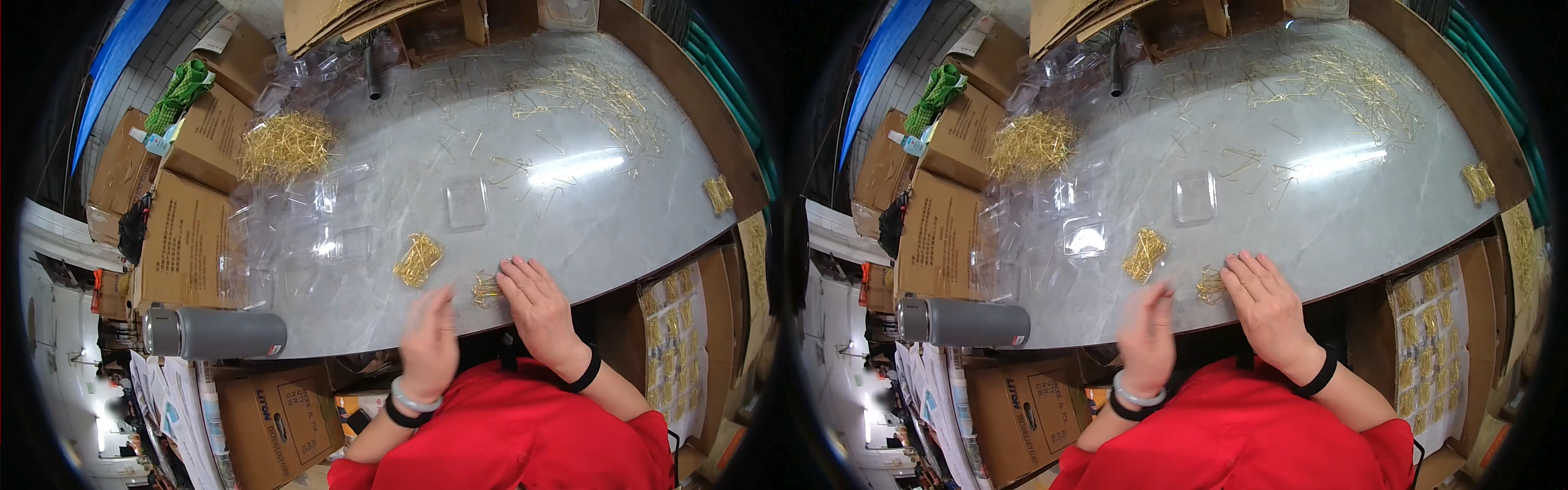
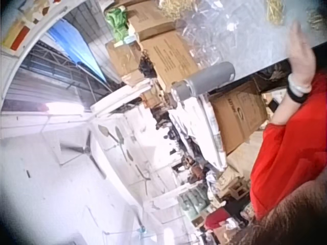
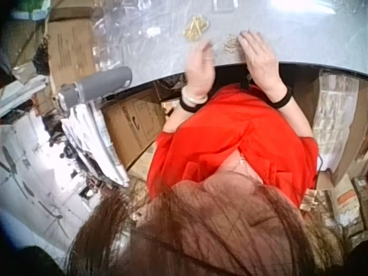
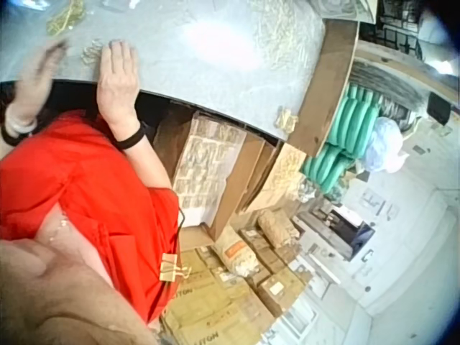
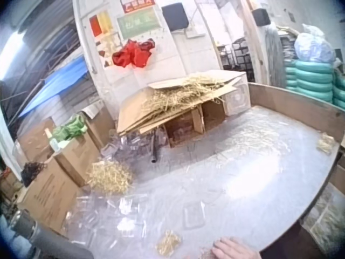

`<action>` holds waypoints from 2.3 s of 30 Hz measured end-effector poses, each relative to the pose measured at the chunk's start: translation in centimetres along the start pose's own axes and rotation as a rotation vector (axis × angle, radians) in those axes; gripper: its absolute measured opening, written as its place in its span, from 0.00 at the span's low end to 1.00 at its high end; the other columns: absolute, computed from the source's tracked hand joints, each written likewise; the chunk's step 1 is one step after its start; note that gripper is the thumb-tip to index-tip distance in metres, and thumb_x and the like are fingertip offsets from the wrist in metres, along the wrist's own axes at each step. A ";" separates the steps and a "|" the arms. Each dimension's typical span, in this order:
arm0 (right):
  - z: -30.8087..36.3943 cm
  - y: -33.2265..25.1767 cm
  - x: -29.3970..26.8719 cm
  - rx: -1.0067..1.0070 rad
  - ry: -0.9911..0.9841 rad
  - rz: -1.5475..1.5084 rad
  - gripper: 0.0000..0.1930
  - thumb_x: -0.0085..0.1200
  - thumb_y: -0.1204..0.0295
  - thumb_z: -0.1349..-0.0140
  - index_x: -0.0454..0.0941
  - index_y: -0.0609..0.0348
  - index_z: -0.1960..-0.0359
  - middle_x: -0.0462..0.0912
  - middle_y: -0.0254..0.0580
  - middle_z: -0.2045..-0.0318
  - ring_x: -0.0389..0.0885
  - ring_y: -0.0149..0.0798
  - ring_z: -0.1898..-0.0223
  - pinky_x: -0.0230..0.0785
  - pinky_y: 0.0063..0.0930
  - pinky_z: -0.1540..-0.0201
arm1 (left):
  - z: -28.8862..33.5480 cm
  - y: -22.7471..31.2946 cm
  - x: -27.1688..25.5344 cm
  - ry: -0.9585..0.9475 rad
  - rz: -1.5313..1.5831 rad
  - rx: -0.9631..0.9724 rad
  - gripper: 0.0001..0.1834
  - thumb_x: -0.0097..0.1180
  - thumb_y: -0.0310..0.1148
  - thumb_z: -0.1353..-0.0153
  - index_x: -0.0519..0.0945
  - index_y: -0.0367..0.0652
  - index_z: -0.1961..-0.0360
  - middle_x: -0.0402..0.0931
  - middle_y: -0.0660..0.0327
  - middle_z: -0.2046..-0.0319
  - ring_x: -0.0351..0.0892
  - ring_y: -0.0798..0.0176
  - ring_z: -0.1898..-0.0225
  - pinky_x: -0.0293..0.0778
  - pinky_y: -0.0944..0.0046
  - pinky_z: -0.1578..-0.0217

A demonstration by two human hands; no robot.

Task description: Sort and pack gold-colored metal pins into small clear plastic boxes.

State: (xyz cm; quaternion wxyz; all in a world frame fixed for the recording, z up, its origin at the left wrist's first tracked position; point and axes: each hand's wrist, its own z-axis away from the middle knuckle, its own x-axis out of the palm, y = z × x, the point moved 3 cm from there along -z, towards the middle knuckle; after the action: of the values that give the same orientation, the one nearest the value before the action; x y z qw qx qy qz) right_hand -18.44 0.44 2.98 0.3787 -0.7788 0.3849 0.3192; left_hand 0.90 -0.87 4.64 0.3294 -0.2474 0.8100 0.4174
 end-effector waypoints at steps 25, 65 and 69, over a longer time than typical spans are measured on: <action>-0.1 -0.1 0.1 0.000 0.001 -0.001 0.21 0.57 0.84 0.46 0.81 0.63 0.48 0.82 0.48 0.44 0.79 0.51 0.39 0.70 0.47 0.34 | 6.9 -2.2 -5.3 -0.368 1.265 -1.041 0.08 0.48 0.24 0.26 0.78 0.30 0.57 0.74 0.53 0.46 0.83 0.58 0.50 0.87 0.55 0.50; -1.5 -0.9 -0.1 0.000 0.093 -0.251 0.17 0.59 0.81 0.42 0.79 0.64 0.49 0.81 0.50 0.45 0.79 0.55 0.41 0.69 0.51 0.33 | -0.6 -0.5 1.9 -0.086 -0.047 0.034 0.29 0.51 0.40 0.27 0.66 0.31 0.33 0.65 0.41 0.33 0.60 0.36 0.29 0.55 0.42 0.30; -2.1 -0.5 -0.3 0.018 0.094 -0.285 0.21 0.58 0.84 0.44 0.77 0.65 0.46 0.77 0.54 0.40 0.77 0.57 0.39 0.68 0.51 0.32 | -1.0 0.3 2.6 -0.229 -0.220 0.084 0.35 0.49 0.46 0.27 0.61 0.31 0.28 0.53 0.42 0.25 0.50 0.36 0.24 0.46 0.36 0.28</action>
State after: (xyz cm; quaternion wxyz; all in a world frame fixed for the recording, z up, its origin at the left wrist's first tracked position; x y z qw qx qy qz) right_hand -17.71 -1.01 4.46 0.4087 -0.8363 0.2904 0.2219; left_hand -1.35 -1.92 3.32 0.4733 -0.2714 0.7519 0.3701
